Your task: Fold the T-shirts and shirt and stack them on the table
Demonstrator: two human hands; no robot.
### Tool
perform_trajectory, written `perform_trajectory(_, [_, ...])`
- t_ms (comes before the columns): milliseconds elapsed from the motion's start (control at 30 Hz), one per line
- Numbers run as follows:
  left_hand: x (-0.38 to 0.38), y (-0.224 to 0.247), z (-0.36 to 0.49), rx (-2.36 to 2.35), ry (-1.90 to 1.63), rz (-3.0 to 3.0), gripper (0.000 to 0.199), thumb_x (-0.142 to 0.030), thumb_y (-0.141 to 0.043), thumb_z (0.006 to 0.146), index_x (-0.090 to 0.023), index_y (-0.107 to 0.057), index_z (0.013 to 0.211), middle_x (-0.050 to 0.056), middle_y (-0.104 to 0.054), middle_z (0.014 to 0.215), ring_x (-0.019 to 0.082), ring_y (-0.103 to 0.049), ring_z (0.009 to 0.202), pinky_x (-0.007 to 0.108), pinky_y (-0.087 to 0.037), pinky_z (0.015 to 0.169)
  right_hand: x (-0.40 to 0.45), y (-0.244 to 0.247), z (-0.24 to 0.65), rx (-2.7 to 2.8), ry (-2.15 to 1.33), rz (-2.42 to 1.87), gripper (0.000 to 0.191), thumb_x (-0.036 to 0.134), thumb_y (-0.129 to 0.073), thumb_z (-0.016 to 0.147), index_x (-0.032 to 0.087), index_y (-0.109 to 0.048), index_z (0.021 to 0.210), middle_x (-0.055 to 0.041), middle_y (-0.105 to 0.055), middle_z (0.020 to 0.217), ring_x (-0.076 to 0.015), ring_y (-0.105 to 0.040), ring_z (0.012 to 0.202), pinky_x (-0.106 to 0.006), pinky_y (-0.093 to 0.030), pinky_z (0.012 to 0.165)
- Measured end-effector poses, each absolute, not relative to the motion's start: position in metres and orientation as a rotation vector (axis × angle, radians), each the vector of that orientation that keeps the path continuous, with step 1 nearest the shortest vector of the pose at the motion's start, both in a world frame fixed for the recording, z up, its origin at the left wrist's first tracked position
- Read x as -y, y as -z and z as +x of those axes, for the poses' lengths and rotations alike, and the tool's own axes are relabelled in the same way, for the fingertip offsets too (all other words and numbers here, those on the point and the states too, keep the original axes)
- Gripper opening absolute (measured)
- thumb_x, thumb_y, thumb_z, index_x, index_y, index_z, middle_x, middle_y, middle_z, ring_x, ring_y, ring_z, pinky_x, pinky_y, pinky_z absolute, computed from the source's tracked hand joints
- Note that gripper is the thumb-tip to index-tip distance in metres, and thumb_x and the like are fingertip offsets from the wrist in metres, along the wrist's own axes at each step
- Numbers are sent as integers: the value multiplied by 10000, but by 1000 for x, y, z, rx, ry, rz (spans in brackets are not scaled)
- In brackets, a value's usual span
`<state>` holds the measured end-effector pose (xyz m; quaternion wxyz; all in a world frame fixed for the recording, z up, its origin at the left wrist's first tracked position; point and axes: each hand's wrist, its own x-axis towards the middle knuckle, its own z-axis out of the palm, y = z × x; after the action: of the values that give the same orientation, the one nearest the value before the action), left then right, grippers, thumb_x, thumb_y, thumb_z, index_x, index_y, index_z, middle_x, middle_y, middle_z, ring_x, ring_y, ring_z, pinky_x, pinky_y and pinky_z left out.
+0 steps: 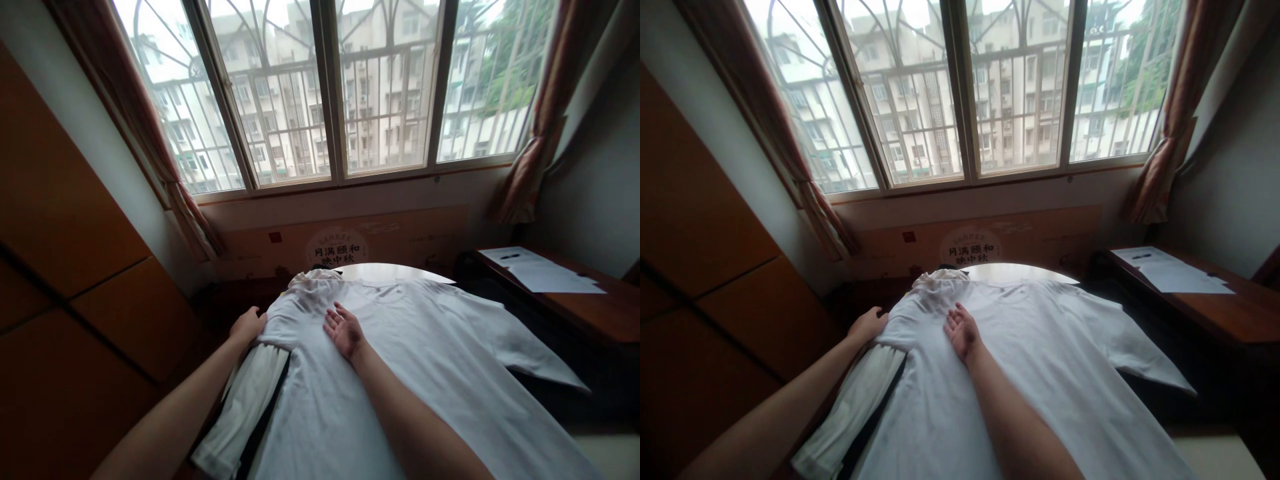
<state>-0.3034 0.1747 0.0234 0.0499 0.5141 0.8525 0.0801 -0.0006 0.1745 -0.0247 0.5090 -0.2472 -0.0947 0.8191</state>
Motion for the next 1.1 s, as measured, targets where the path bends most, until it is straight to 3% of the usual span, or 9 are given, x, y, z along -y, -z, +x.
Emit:
perform_trajectory(167, [-165, -36, -297, -2545, -301, 1672, 484, -372, -442, 931, -112, -586, 1313, 177, -705, 1196, 302, -673, 1094, 363, -515, 892, -176, 30, -1, 255, -1970, -588, 319, 226, -605, 805, 293, -652, 1113, -68, -665, 1173, -202, -607, 1146, -371, -470, 963])
perform_trajectory(300, [-140, -53, -302, -2313, -343, 1963, 377, -228, -521, 821, -211, -683, 1161, 58, -716, 1110, 206, -669, 1020, 282, -496, 921, -176, 29, 0, 245, -1983, -604, 311, 214, -586, 825, 281, -653, 1121, -71, -660, 1201, -196, -608, 1139, -365, -472, 962])
perform_trajectory(400, [-115, -58, -314, -1965, -291, 2302, 370, -177, -554, 729, -223, -722, 1056, 43, -694, 1133, 207, -637, 1071, 279, -475, 976, -175, 27, 1, 252, -1982, -611, 293, 214, -585, 827, 274, -662, 1103, -71, -665, 1189, -195, -609, 1134, -363, -472, 961])
perform_trajectory(500, [-95, -55, -322, -1840, -164, 2445, 469, -207, -593, 716, -207, -696, 1174, 81, -657, 1253, 251, -595, 1175, 325, -442, 1051, -174, 25, 2, 257, -1980, -620, 279, 212, -586, 824, 274, -670, 1082, -68, -674, 1168, -196, -614, 1125, -363, -475, 955])
perform_trajectory(633, [-83, -46, -315, -2066, -14, 2388, 590, -201, -558, 781, -218, -587, 1370, 94, -576, 1407, 262, -568, 1242, 346, -457, 1049, -173, 24, 2, 246, -1986, -620, 276, 205, -574, 836, 266, -666, 1088, -73, -659, 1198, -194, -612, 1126, -350, -482, 942])
perform_trajectory(867, [-82, -50, -297, -2256, 62, 2481, 542, -165, -431, 899, -222, -552, 1423, 117, -524, 1481, 280, -526, 1302, 389, -478, 1027, -172, 24, 1, 242, -1996, -599, 281, 202, -572, 843, 256, -664, 1103, -78, -641, 1231, -194, -603, 1129, -343, -481, 940])
perform_trajectory(1100, [-75, -63, -298, -2226, 293, 2411, 563, -197, -485, 887, -263, -528, 1444, 116, -454, 1543, 312, -476, 1362, 415, -465, 1034, -175, 27, -1, 251, -1977, -613, 291, 215, -581, 831, 281, -656, 1104, -63, -664, 1186, -192, -604, 1150, -372, -456, 988])
